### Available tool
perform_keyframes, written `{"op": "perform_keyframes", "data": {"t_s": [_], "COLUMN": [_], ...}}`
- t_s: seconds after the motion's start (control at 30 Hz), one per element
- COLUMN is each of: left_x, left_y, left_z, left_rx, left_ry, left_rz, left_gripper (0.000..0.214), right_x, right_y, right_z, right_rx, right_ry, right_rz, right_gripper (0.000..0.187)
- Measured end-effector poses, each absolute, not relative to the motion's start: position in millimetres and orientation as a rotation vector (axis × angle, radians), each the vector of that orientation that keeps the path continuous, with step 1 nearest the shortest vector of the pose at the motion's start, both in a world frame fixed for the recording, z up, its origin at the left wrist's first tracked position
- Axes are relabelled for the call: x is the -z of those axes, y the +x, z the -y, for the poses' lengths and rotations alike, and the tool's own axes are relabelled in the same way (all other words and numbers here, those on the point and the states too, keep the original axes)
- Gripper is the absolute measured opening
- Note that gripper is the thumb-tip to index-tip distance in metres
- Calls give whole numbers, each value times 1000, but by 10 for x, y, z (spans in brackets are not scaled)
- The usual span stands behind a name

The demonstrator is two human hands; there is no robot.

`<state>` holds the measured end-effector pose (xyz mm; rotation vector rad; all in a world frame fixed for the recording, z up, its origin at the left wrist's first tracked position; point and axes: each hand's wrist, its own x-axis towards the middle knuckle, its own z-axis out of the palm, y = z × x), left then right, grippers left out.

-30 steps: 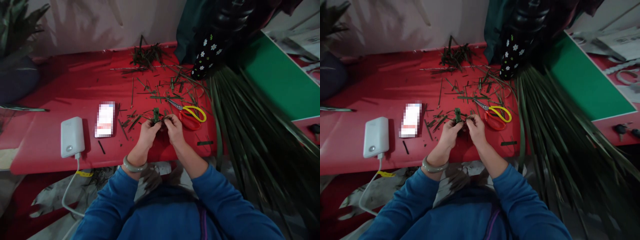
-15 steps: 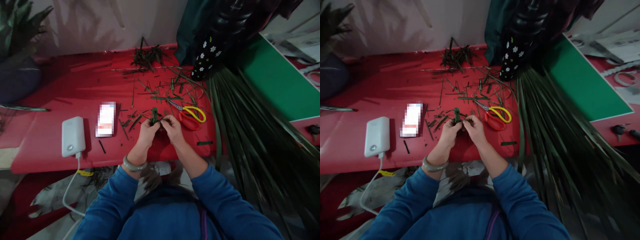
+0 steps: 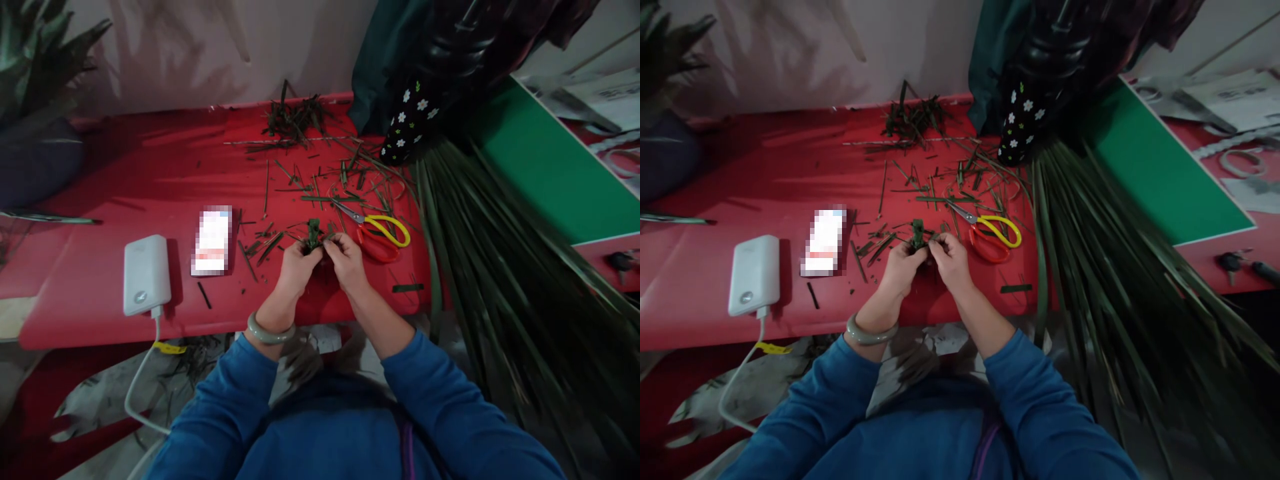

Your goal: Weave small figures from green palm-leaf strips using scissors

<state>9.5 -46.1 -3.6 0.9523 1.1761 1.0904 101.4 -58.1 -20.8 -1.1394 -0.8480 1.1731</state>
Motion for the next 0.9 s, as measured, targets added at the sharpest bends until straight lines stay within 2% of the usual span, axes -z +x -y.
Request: {"op": "perform_keyframes", "data": {"t_s": [0.4,0.9], "left_x": [59,66], "left_y": [66,57], "left_z": [445,456], "left_rx": [-1170,-1122], "left_ry": [766,844], "left_rz": [-1035,-1041], "left_gripper": [14,16], "right_x": [234,212], "right_y": [1012,1012], "right_z": [564,583], "right_rx": [-1193,-1170], "right_ry": [-1153,-1161], "right_rz": [885,844], "right_gripper": [14,14]}}
